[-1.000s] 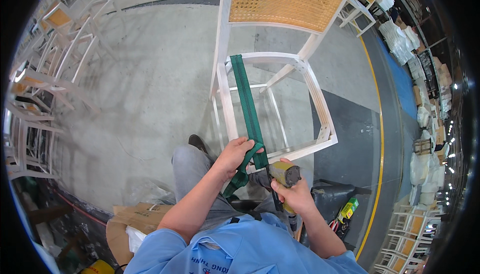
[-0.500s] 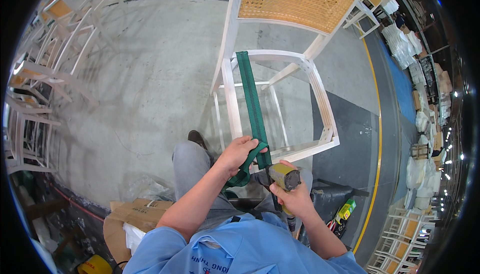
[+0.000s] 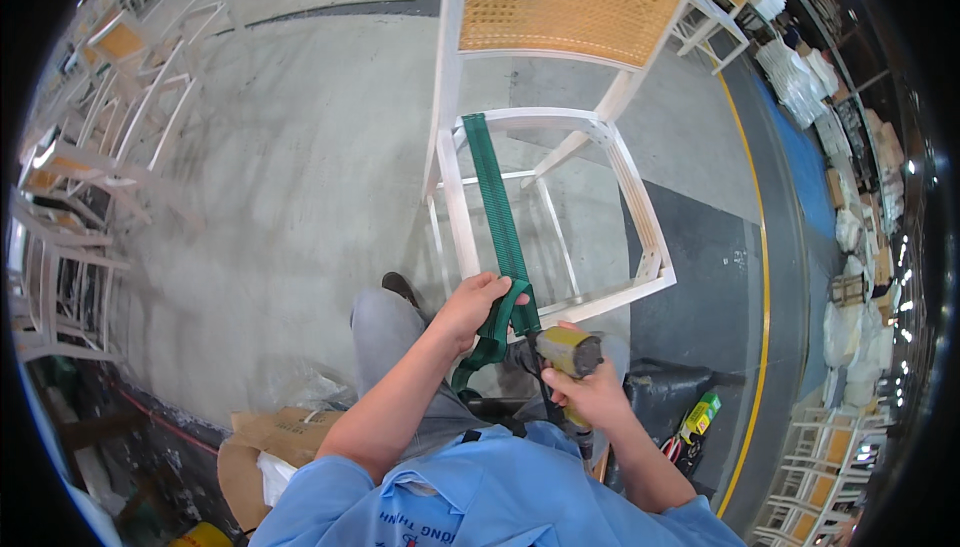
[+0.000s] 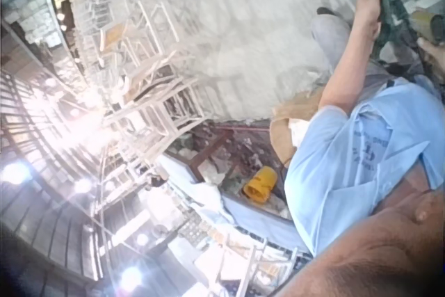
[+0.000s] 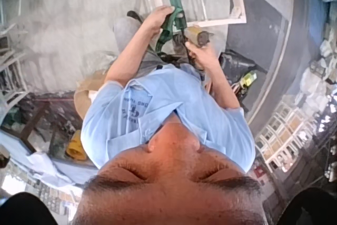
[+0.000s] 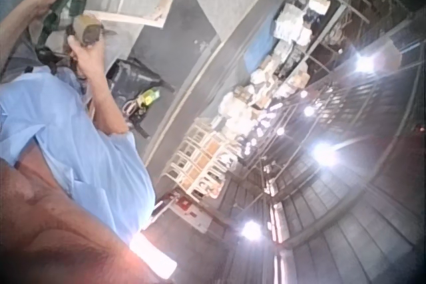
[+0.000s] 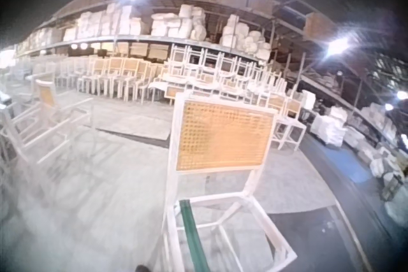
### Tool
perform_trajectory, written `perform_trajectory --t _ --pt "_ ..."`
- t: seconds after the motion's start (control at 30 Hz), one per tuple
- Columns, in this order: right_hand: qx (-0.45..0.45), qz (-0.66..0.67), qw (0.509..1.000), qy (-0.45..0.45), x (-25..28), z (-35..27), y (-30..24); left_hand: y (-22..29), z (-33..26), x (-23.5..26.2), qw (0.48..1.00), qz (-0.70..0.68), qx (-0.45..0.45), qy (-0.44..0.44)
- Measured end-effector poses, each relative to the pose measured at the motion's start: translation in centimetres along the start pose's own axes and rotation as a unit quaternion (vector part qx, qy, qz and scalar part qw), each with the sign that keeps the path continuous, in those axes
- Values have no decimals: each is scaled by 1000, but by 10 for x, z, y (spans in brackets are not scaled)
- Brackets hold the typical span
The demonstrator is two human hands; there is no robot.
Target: The person retrieves green straps from a box, then positions a white chair frame on the floor. They attach multiple green straps across the chair seat using a staple gun, cutting excess strap with scissors. The process is repeated for several straps to complete the seat assembly.
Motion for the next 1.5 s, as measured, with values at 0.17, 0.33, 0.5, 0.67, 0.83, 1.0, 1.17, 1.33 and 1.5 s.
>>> perform_trajectory --t 0.17,0.33,0.5,0.67,0.83,1.0,1.17,1.33,1.5 --pt "102 -46 983 144 95 -46 17 -25 -12 -42 993 69 18 -98" --pt "29 -54 952 299 220 -100 54 -71 -6 -89 977 160 -135 -40" --pt "-124 17 943 307 303 -132 152 -104 15 -106 794 546 -264 42" --pt "-133 220 939 228 308 -96 240 -103 3 -106 693 649 -310 57" --pt "-168 102 886 420 324 -95 303 -100 0 -104 715 635 -292 19" --pt "-151 -157 816 535 319 -127 326 -96 -18 -86 711 634 -304 17" --pt "-296 -245 725 572 323 -184 344 -93 -29 -63 714 638 -289 12" --pt "-224 -283 783 507 327 -194 348 -83 -38 -47 727 640 -247 33" --pt "-227 -272 821 447 313 -184 351 -69 -49 -27 688 642 -338 19"
Point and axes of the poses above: each hand's wrist, its own z-axis towards the middle knuckle, its own x-axis out of the back of the hand, y = z × x, the point moved 3 cm from there along z, towards the middle knuckle, and after that the axes turned 4 degrees about -z, right-handed, at the moved point
